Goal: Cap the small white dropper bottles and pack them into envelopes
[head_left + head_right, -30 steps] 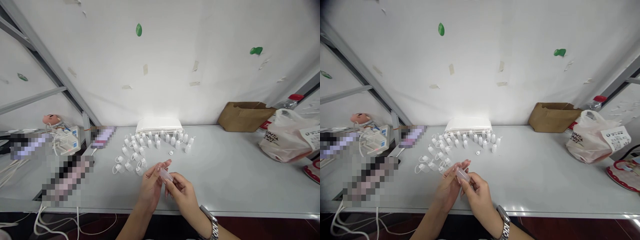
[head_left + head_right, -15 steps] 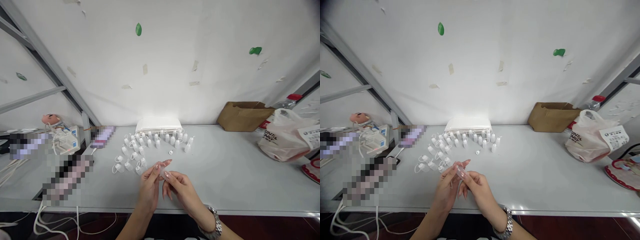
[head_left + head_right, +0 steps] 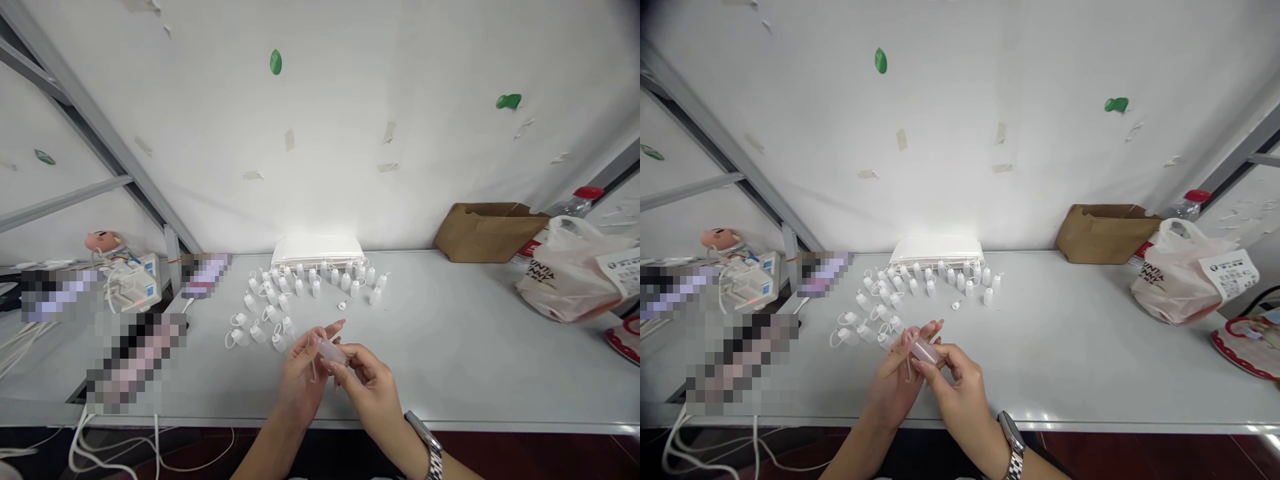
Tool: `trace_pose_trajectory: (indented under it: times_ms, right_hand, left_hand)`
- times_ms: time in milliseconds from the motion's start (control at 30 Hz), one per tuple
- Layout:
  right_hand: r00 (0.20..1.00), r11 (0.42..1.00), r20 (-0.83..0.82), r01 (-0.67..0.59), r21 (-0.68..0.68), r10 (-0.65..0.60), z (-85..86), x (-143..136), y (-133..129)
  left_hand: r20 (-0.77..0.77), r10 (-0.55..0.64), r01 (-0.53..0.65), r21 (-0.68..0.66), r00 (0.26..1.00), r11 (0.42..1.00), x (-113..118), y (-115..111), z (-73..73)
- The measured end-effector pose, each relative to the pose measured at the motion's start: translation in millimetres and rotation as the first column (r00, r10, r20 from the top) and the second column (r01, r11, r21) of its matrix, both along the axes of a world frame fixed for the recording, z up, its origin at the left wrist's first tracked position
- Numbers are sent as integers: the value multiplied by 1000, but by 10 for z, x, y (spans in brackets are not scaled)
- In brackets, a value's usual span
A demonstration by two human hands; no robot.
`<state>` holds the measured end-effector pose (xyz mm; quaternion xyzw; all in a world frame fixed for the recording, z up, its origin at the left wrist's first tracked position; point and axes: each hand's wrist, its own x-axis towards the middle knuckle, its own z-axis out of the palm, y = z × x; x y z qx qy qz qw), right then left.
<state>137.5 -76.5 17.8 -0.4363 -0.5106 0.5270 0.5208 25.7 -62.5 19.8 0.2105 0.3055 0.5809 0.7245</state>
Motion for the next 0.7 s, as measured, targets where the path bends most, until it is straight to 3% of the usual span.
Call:
trace_pose_trajectory:
  times_ms: [167, 433, 500, 567, 700]
  right_hand:
    - [976, 980, -210, -95, -173, 57, 81, -9, 37]
    - [886, 907, -443, -292, -304, 137, 184, 65, 117]
    - [889, 897, -423, -322, -303, 176, 165, 68, 131]
    - [923, 923, -323, -294, -247, 208, 119, 58, 132]
    - [998, 997, -6, -67, -28, 66, 8, 42, 88]
  left_hand:
    - [-79, -10, 11, 18, 997, 1000, 11, -2, 41]
    - [-200, 22, 6, 137, 980, 991, -6, 4, 39]
    - [-225, 28, 4, 143, 974, 990, -23, -2, 39]
    - [-234, 57, -29, 125, 971, 992, -33, -11, 48]
    - [-226, 127, -114, 68, 966, 991, -20, -24, 85]
